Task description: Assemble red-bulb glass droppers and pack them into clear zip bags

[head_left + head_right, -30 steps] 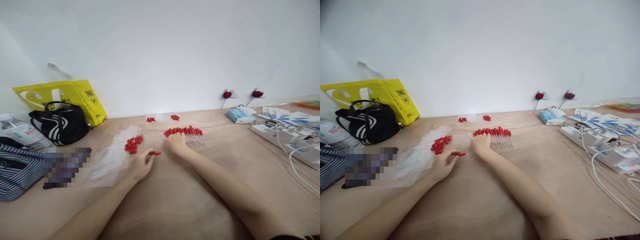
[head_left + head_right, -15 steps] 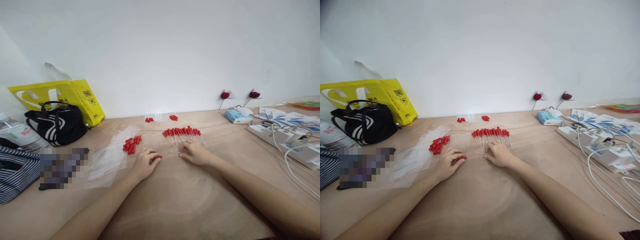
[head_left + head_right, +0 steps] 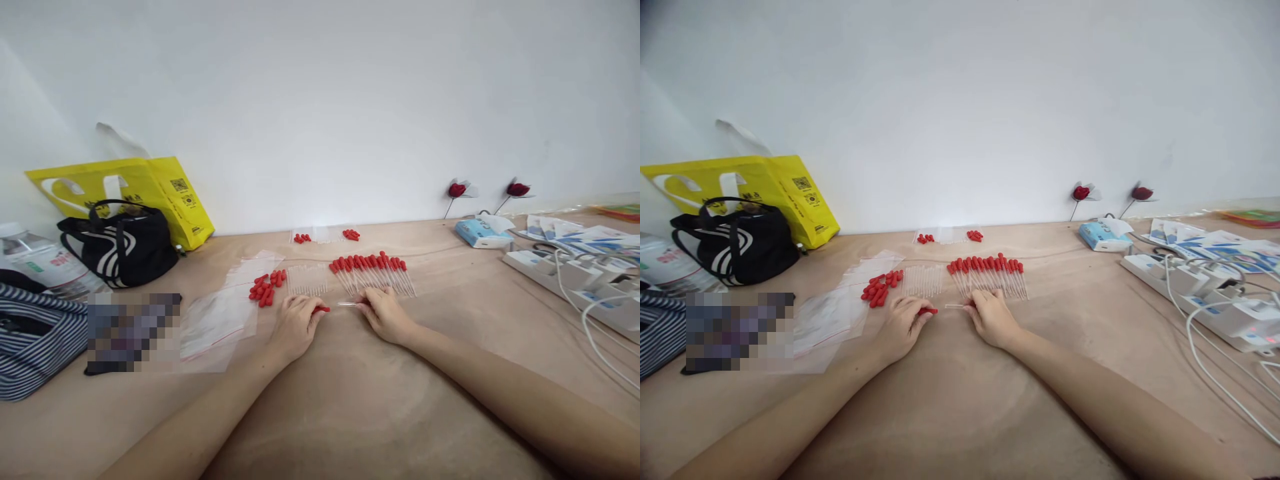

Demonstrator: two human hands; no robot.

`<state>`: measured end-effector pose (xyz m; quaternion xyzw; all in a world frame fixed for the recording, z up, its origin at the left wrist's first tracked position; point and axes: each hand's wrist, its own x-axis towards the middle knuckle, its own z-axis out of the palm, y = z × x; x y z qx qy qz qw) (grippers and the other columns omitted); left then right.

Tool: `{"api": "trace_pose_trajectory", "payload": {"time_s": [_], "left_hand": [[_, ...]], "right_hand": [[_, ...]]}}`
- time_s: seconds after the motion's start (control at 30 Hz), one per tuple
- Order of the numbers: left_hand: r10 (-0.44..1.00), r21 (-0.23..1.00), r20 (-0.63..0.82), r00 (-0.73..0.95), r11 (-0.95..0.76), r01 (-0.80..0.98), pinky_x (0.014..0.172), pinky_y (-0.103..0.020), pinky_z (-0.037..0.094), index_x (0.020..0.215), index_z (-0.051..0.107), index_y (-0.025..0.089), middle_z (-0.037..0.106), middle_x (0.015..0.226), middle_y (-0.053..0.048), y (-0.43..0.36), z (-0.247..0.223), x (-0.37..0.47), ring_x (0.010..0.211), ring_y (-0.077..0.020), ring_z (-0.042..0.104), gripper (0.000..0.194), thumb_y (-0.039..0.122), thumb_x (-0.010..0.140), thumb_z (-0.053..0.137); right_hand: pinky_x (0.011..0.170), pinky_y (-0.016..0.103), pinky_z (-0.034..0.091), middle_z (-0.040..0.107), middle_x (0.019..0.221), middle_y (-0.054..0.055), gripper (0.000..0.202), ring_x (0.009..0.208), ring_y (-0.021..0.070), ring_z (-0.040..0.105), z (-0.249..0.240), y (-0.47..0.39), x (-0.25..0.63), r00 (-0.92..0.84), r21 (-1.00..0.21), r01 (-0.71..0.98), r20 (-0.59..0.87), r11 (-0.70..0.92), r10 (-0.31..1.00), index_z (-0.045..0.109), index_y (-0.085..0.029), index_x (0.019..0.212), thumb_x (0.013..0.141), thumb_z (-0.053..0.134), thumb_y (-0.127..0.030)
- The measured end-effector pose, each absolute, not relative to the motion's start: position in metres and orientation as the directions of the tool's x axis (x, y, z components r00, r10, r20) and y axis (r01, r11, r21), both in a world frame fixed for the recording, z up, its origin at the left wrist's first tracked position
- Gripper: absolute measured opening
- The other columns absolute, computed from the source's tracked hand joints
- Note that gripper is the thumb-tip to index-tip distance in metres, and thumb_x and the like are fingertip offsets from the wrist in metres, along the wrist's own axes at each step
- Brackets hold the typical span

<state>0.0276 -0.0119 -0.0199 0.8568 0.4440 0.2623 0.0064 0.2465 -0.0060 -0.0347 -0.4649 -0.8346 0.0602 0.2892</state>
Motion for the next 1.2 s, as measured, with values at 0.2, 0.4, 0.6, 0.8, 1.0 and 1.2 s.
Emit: {"api": "trace_pose_trajectory", "payload": {"time_s": [0.2, 0.4, 0.6, 0.8, 1.0, 1.2], "left_hand": [[0.765, 0.253, 0.457, 0.453, -0.600, 0.759, 0.082, -0.036, 0.030, 0.088, 0.054, 0.022, 0.065, 0.087, 0.000, -0.012, -0.019, 0.028, 0.085, -0.0173, 0.056, 0.011, 0.023, 0.084, 0.044], [0.775, 0.275, 0.454, 0.438, -0.590, 0.759, 0.082, -0.036, 0.030, 0.088, 0.054, 0.021, 0.065, 0.087, 0.000, -0.012, -0.019, 0.028, 0.085, -0.0174, 0.056, 0.012, 0.025, 0.084, 0.044], [0.793, 0.362, 0.433, 0.429, -0.589, 0.722, 0.080, -0.035, 0.033, 0.088, 0.059, 0.023, 0.067, 0.085, 0.001, -0.010, -0.018, 0.031, 0.080, -0.0164, 0.058, 0.013, 0.024, 0.081, 0.048], [0.794, 0.361, 0.440, 0.420, -0.584, 0.727, 0.081, -0.037, 0.032, 0.081, 0.061, 0.022, 0.067, 0.078, 0.001, -0.012, -0.016, 0.034, 0.076, -0.0161, 0.058, 0.015, 0.027, 0.081, 0.047], [0.743, 0.278, 0.477, 0.470, -0.635, 0.721, 0.089, -0.040, 0.026, 0.078, 0.059, 0.021, 0.065, 0.075, 0.001, -0.017, -0.015, 0.034, 0.076, -0.0155, 0.058, 0.016, 0.027, 0.083, 0.045], [0.655, 0.187, 0.490, 0.575, -0.723, 0.665, 0.101, -0.045, 0.012, 0.080, 0.057, 0.021, 0.066, 0.079, 0.002, -0.022, -0.015, 0.035, 0.086, -0.0143, 0.059, 0.017, 0.022, 0.085, 0.041]], "right_hand": [[0.074, 0.028, 0.029, 0.061, 0.088, 0.005, 0.019, 0.079, 0.0134, 0.054, -0.036, -0.010, 0.240, -0.500, -0.315, 0.658, 0.496, 0.684, 0.710, 0.053, -0.018, 0.097, 0.087, 0.036, -0.019], [0.076, 0.030, 0.029, 0.061, 0.086, 0.005, 0.022, 0.078, 0.0137, 0.053, -0.035, -0.012, 0.236, -0.513, -0.295, 0.656, 0.501, 0.695, 0.697, 0.056, -0.018, 0.095, 0.087, 0.036, -0.019], [0.076, 0.031, 0.028, 0.061, 0.082, 0.005, 0.023, 0.074, 0.0139, 0.052, -0.032, -0.015, 0.235, -0.526, -0.300, 0.626, 0.519, 0.720, 0.674, 0.057, -0.018, 0.097, 0.086, 0.036, -0.019], [0.076, 0.030, 0.027, 0.061, 0.078, 0.003, 0.023, 0.070, 0.0122, 0.052, -0.034, -0.017, 0.232, -0.546, -0.273, 0.617, 0.527, 0.738, 0.651, 0.058, -0.018, 0.095, 0.086, 0.038, -0.019], [0.075, 0.031, 0.023, 0.062, 0.073, 0.000, 0.024, 0.065, 0.0107, 0.051, -0.034, -0.014, 0.236, -0.577, -0.212, 0.605, 0.548, 0.768, 0.606, 0.061, -0.021, 0.093, 0.083, 0.040, -0.017], [0.075, 0.034, 0.021, 0.060, 0.066, 0.000, 0.029, 0.058, 0.0101, 0.047, -0.031, -0.014, 0.238, -0.621, -0.033, 0.614, 0.597, 0.789, 0.508, 0.062, -0.020, 0.086, 0.081, 0.034, -0.012]]}}
